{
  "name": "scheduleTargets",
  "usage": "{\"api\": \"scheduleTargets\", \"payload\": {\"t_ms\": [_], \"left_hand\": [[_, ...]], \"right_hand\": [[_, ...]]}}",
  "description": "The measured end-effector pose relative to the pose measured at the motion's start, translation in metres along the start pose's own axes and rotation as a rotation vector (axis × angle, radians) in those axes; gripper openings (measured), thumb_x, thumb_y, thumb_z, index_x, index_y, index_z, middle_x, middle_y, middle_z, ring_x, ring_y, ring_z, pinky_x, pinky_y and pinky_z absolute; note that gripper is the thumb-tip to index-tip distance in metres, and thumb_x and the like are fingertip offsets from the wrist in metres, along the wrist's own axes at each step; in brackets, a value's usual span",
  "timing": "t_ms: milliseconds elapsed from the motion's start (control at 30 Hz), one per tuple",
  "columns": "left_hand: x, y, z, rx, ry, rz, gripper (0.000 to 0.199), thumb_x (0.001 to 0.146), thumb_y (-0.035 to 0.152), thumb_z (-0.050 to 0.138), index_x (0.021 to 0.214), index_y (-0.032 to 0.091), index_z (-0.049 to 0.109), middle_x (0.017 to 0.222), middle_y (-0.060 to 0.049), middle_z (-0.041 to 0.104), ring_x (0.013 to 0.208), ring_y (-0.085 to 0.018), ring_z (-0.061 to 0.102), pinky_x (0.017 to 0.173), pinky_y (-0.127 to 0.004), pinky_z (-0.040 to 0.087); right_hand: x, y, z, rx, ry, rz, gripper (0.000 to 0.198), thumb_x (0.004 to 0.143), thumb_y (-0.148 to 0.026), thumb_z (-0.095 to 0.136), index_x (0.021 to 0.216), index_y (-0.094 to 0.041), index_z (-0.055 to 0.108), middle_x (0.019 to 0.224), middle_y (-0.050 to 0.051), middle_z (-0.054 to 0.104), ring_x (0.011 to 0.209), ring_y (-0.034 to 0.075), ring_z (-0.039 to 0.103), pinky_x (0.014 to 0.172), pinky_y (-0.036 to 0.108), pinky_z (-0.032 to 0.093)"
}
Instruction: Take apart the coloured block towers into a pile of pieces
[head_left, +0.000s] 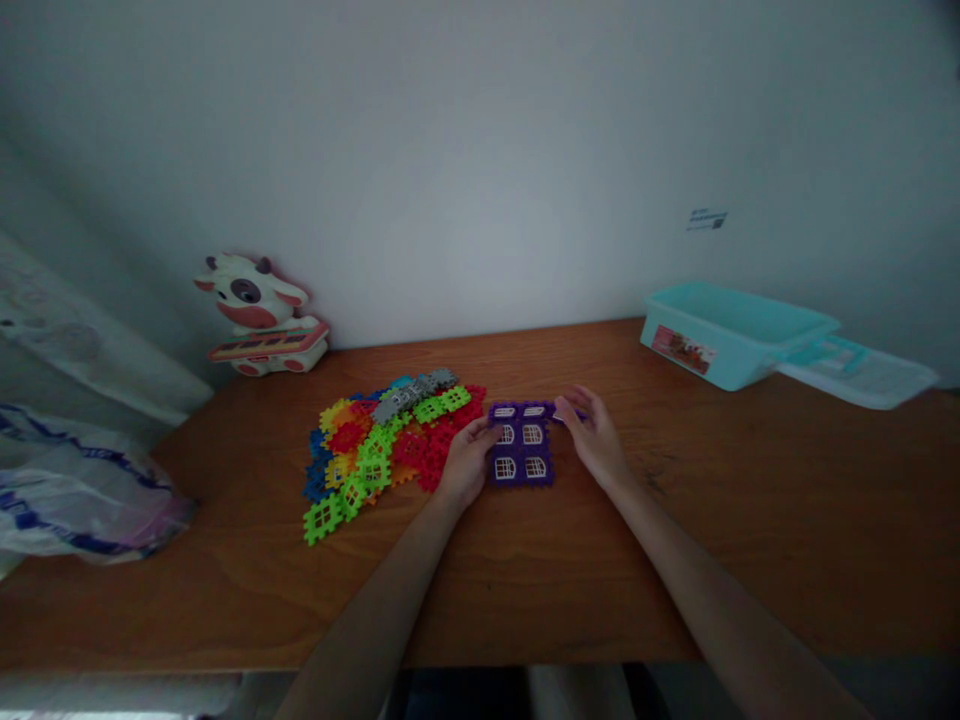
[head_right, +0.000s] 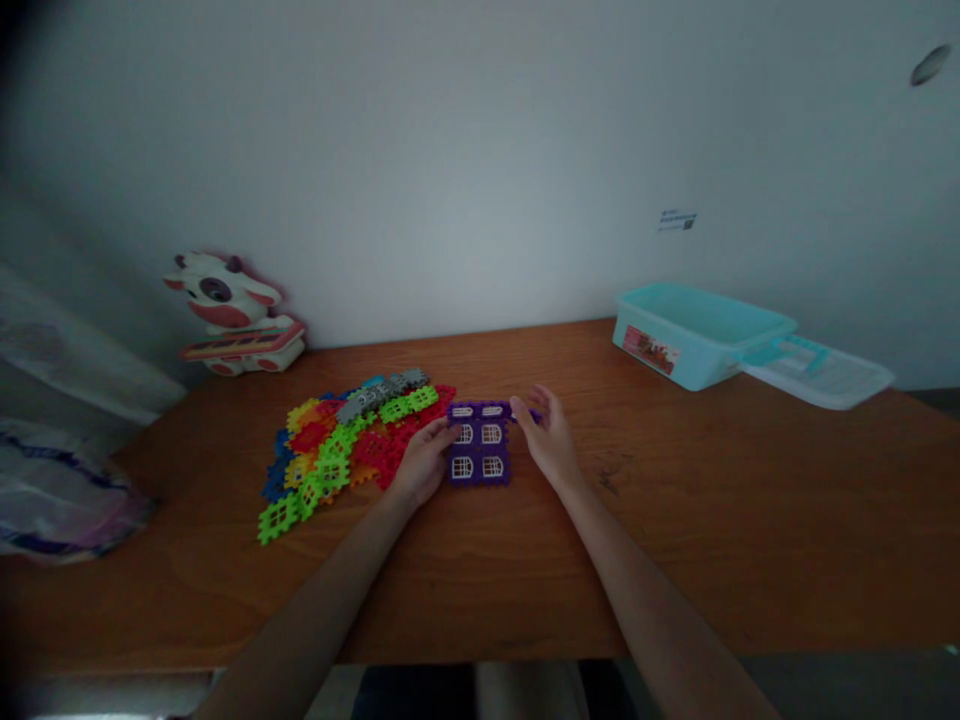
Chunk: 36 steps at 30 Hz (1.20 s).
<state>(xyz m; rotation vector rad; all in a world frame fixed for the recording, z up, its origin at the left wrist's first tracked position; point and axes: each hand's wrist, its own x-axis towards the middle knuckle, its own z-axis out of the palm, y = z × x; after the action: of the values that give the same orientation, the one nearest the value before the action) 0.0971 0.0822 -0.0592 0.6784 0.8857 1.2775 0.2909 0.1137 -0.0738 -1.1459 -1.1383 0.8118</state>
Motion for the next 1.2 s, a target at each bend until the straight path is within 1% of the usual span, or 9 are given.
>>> {"api": "scheduleTargets", "payload": {"t_ms": [167,300,400,500,633,733,833,967,1200], "left_hand": [[0.001,0.001,0.000,-0.004,0.056,-0.057,0.037,0.064,0.034,0.088,0.089,0.015,0.068,0.078,-0.002,0.074,0.065,-0.016,0.069,0.067,-0.029,0.057],[0.001,0.002,0.000,0.004,0.069,-0.070,0.039,0.063,0.038,0.089,0.086,0.015,0.068,0.074,-0.002,0.073,0.061,-0.015,0.068,0.062,-0.027,0.056],[-0.001,0.002,0.003,0.028,0.031,-0.067,0.043,0.060,0.041,0.091,0.085,0.015,0.069,0.073,-0.002,0.073,0.060,-0.014,0.067,0.061,-0.026,0.055],[-0.004,0.001,0.005,0.060,-0.007,-0.054,0.047,0.059,0.048,0.091,0.084,0.014,0.071,0.076,-0.003,0.074,0.063,-0.015,0.068,0.064,-0.026,0.055],[-0.004,-0.001,0.004,0.072,0.013,-0.043,0.049,0.059,0.053,0.089,0.082,0.014,0.071,0.072,-0.002,0.072,0.060,-0.014,0.067,0.061,-0.026,0.055],[-0.002,0.000,0.002,0.067,0.032,-0.044,0.049,0.060,0.053,0.089,0.082,0.013,0.071,0.070,-0.002,0.072,0.056,-0.013,0.065,0.057,-0.024,0.054],[-0.001,0.001,0.000,0.085,0.037,-0.053,0.048,0.061,0.054,0.088,0.080,0.013,0.070,0.069,-0.002,0.072,0.054,-0.012,0.065,0.054,-0.023,0.053],[-0.002,0.005,0.000,0.122,0.006,-0.084,0.048,0.063,0.054,0.087,0.080,0.013,0.070,0.068,-0.003,0.072,0.053,-0.013,0.065,0.052,-0.023,0.052],[-0.004,0.008,-0.001,0.148,-0.006,-0.096,0.047,0.063,0.055,0.087,0.077,0.014,0.068,0.065,-0.001,0.069,0.052,-0.012,0.062,0.053,-0.023,0.051]], "right_hand": [[-0.001,-0.001,-0.001,0.066,-0.182,0.120,0.047,0.080,-0.065,0.067,0.098,-0.022,0.072,0.103,0.010,0.076,0.096,0.027,0.073,0.085,0.045,0.061],[-0.004,-0.008,-0.001,0.106,-0.136,0.133,0.044,0.076,-0.060,0.074,0.100,-0.022,0.074,0.105,0.010,0.077,0.098,0.028,0.073,0.087,0.045,0.060],[-0.002,-0.009,-0.001,0.220,-0.100,0.156,0.052,0.069,-0.055,0.082,0.108,-0.023,0.070,0.107,0.009,0.078,0.101,0.028,0.073,0.090,0.044,0.059],[0.002,-0.009,-0.002,0.311,-0.105,0.181,0.055,0.064,-0.052,0.086,0.108,-0.023,0.070,0.103,0.008,0.079,0.096,0.028,0.075,0.087,0.045,0.059],[0.000,-0.010,-0.001,0.327,-0.136,0.190,0.051,0.066,-0.053,0.084,0.106,-0.024,0.071,0.104,0.008,0.079,0.097,0.027,0.074,0.085,0.042,0.059],[-0.005,-0.013,0.000,0.254,-0.203,0.203,0.048,0.069,-0.055,0.081,0.105,-0.024,0.073,0.103,0.006,0.079,0.095,0.025,0.074,0.084,0.040,0.059],[-0.009,-0.016,0.001,0.203,-0.252,0.238,0.041,0.069,-0.051,0.083,0.097,-0.023,0.077,0.099,0.005,0.079,0.088,0.025,0.074,0.078,0.038,0.060],[-0.009,-0.018,-0.002,0.239,-0.275,0.304,0.034,0.066,-0.052,0.085,0.083,-0.022,0.079,0.088,0.006,0.080,0.079,0.025,0.074,0.073,0.039,0.061],[-0.005,-0.017,-0.008,0.275,-0.308,0.370,0.039,0.063,-0.052,0.087,0.080,-0.018,0.078,0.083,0.007,0.079,0.073,0.022,0.071,0.065,0.034,0.060]]}}
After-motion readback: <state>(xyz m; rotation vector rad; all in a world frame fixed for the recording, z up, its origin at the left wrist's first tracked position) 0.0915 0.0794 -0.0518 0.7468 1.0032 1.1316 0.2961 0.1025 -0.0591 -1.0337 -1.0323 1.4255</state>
